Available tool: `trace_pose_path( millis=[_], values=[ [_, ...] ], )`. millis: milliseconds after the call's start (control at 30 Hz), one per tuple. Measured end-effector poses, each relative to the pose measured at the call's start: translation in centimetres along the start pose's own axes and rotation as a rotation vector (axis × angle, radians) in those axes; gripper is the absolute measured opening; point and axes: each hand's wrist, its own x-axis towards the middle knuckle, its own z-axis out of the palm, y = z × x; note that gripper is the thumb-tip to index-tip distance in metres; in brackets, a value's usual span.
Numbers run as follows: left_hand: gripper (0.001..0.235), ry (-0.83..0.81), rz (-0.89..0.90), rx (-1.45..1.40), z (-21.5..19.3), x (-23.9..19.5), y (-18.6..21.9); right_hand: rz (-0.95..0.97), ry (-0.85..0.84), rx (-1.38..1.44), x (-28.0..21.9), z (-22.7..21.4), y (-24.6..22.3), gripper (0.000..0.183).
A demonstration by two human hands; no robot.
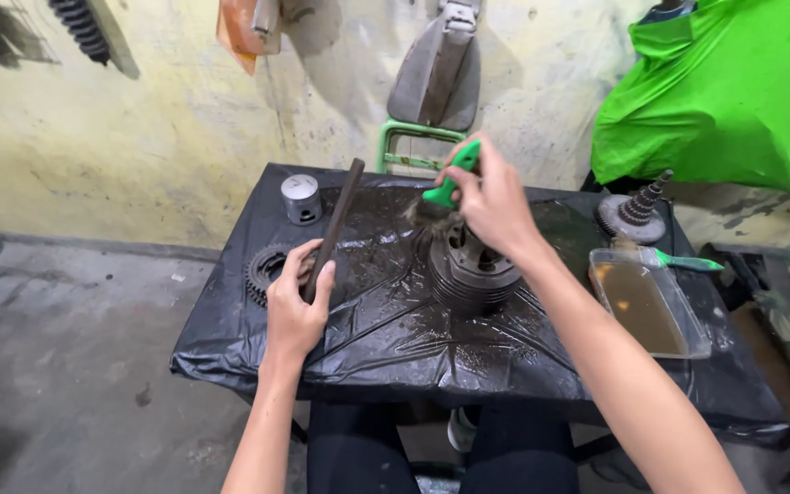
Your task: Cleaning a motorcycle cylinder block using a brush and cleaning solution
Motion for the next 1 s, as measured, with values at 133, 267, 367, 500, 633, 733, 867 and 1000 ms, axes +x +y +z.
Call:
trace_pose_path(
  millis=[133, 267, 367, 500, 633, 733, 867, 1000],
  values=[
    [0.034, -0.003, 0.01, 0.013, 0.1, -0.1, -0.4, 0.029, -0.028, 0.005, -1.3, -0.3, -2.6, 0.006],
    [0.033, -0.008, 0.012, 0.0, 0.3, 0.0, -0.4, 0.116, -0.127, 0.045, -2.6, -1.2, -5.1, 0.005],
    [0.033, -0.009, 0.016, 0.006, 0.2, -0.3, -0.1, 0.123, -0.139, 0.048, -1.8, -1.0, -4.1, 0.004],
    [0.032, -0.002, 0.029, 0.017, 0.2, 0.0, -0.4, 0.062, -0.061, -0.053, 0.9, 0.5, -0.9, 0.007],
    [0.033, 0.003, 0.022, 0.009, 0.1, -0.1, -0.6, 0.006, -0.031, -0.027, 1.8, 0.9, -0.4, 0.003],
    [0.035, 0.003, -0.006, 0.004, 0.2, 0.3, -0.7, 0.086, -0.059, -0.012, 0.9, 0.0, -2.2, 0.004],
    [0.033, 0.003, 0.01, 0.018, 0.3, -0.3, -0.9, 0.155, -0.158, 0.059, -0.3, -0.6, -3.0, 0.006],
    [0.033, 0.0, 0.022, 0.03, 0.0, -0.2, -0.1, 0.12, -0.033, 0.02, 0.7, 0.4, -0.2, 0.004]
  ],
)
